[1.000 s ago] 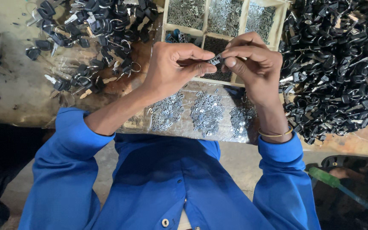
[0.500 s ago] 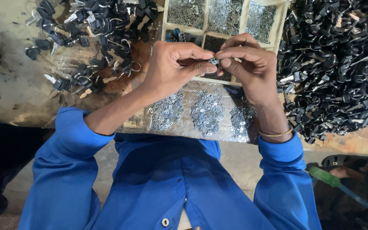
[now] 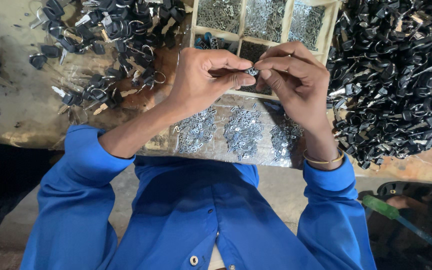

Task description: The person picks small metal key pins from piles on the workbench and inserts them one by one into a lock cylinder held in both hands, pressing each pin into place. Finished cylinders are placed into a compartmented tray among piles of keys and padlock parts.

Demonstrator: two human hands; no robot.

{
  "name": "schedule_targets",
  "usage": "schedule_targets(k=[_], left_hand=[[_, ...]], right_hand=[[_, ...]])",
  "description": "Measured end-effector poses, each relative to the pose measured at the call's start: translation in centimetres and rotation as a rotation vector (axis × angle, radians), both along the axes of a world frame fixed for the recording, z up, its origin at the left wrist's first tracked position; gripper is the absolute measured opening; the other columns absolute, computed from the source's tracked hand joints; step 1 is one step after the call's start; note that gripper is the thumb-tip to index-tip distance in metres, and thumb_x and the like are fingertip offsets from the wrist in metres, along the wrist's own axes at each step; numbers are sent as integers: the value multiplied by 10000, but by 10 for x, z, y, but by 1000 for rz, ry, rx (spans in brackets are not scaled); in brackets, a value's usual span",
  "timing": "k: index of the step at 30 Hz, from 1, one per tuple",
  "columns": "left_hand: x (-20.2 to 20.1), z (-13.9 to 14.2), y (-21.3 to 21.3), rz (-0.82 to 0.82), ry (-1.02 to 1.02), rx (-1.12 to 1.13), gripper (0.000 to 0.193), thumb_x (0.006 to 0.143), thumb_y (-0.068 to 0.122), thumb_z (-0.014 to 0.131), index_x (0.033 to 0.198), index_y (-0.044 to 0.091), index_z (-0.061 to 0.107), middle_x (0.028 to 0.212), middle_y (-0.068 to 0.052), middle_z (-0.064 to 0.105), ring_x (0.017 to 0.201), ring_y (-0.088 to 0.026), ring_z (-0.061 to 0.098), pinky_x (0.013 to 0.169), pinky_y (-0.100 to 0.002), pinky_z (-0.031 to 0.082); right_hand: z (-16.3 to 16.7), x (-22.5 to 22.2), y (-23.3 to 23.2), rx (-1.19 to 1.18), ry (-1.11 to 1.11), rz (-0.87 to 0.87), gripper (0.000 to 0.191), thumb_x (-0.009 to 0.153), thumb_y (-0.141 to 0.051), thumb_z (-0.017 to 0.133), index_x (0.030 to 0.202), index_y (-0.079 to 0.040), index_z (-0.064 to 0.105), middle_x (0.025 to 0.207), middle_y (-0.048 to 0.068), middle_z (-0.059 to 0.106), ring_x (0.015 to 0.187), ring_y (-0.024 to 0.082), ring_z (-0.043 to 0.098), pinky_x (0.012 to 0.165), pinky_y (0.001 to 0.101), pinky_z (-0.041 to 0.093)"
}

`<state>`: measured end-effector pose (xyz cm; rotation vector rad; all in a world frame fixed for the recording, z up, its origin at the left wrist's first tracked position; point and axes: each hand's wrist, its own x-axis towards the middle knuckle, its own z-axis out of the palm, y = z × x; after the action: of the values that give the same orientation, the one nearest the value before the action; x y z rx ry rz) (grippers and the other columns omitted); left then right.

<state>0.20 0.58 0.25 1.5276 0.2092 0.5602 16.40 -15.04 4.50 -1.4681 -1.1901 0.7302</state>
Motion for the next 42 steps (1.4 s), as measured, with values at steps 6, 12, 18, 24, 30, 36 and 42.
schedule_targets(k=[6,12,18,24,30,36,42], left_hand=[[0,-1,0,2,4,20,203,933,-26,798,1126,-50,740,1044,-156,787,998,-208,800,849,-258,683],[1,-4,0,9,-4,23,196,930,-32,801,1114,-54,740,1035,-161,787,994,-208,801,845,-260,684],[0,-4,0,14,-11,32,206,936,-31,806,1129,-52,740,1028,-161,790,983,-204,801,851,-259,681],[-1,-2,0,2,5,-38,206,950,-6,800,1141,-54,737,1002,-146,795,947,-173,798,796,-246,674],[1,-3,0,7,6,-54,201,954,6,797,1136,-55,736,991,-142,797,909,-159,798,760,-239,672],[0,-5,1,25,15,1,203,939,4,809,1121,-57,743,970,-143,797,897,-167,799,757,-241,674],[1,-5,2,31,-32,17,204,940,-1,816,1125,-52,744,994,-140,793,931,-172,804,784,-247,688]], right_hand=[[6,-5,2,-2,-50,-20,102,1090,90,660,1172,59,712,1241,120,622,896,147,720,746,259,619],[7,-6,1,23,-180,-11,134,1074,98,693,1190,46,733,1234,120,634,869,139,714,730,246,619],[10,-3,0,-36,-169,-21,222,1060,101,688,1273,47,709,1280,125,648,946,132,713,778,249,626],[16,-5,5,37,-298,-21,278,941,67,794,1196,29,689,1226,133,686,1003,194,727,825,296,622],[13,-7,4,108,-628,-37,172,976,30,842,1117,-24,759,1200,120,712,1055,233,747,834,299,609],[1,-6,1,105,-543,-71,138,1007,34,806,1125,-16,756,1190,114,711,1104,215,713,891,287,589],[-5,-2,-1,4,31,-33,113,1076,46,693,1180,29,733,1314,120,606,1053,145,650,864,270,590]])
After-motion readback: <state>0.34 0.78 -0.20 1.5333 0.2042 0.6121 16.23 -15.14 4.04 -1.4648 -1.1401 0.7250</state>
